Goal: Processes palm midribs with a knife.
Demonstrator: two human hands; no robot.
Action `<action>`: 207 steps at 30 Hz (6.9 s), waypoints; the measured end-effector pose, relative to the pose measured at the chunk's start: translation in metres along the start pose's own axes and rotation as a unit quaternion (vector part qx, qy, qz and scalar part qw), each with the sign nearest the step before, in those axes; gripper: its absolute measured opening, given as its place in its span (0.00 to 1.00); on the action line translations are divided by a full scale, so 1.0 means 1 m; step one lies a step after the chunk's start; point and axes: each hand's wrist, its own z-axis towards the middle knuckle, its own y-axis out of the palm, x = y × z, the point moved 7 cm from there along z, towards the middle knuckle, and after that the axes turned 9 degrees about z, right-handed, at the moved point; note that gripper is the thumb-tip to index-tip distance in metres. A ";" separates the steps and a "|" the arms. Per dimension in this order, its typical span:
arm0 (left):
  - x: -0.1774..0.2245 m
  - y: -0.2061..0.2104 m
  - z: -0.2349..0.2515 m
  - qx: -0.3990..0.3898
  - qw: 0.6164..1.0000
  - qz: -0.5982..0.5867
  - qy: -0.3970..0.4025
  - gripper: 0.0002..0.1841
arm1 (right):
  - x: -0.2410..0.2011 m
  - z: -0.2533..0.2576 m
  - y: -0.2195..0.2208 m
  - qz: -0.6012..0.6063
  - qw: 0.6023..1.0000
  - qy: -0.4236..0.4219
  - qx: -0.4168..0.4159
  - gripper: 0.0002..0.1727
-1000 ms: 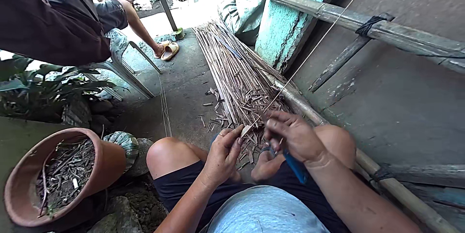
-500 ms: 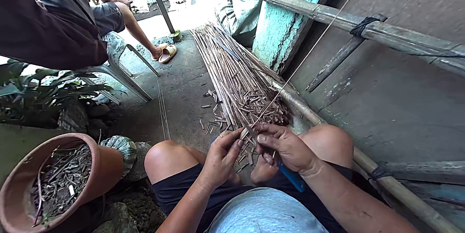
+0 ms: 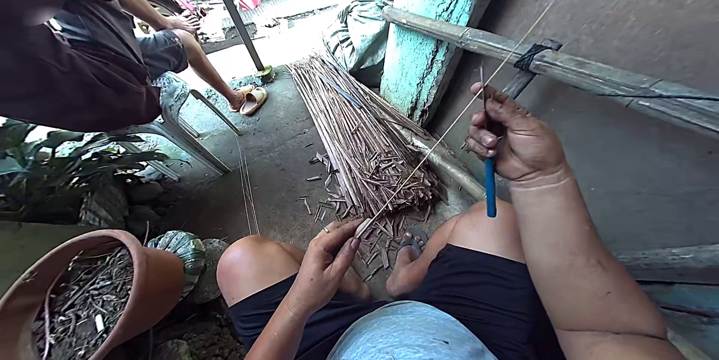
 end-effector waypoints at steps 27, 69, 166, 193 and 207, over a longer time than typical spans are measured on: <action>-0.022 -0.012 -0.009 -0.112 0.990 -0.042 -0.075 0.18 | 0.010 -0.019 -0.009 -0.024 0.999 -0.017 0.035 0.19; -0.035 0.025 -0.002 -0.094 0.923 -0.311 -0.204 0.06 | 0.125 -0.050 0.029 -0.118 0.955 0.198 -0.185 0.13; -0.006 0.017 0.000 0.074 0.992 0.098 -0.029 0.14 | 0.139 -0.084 0.031 -0.053 0.986 0.160 0.013 0.16; -0.007 0.017 -0.001 0.040 0.997 -0.028 -0.056 0.15 | 0.141 -0.079 0.034 -0.033 0.976 0.204 -0.065 0.19; -0.006 0.027 -0.005 -0.081 0.988 -0.100 -0.090 0.20 | 0.161 -0.098 0.044 -0.009 0.958 0.253 -0.130 0.20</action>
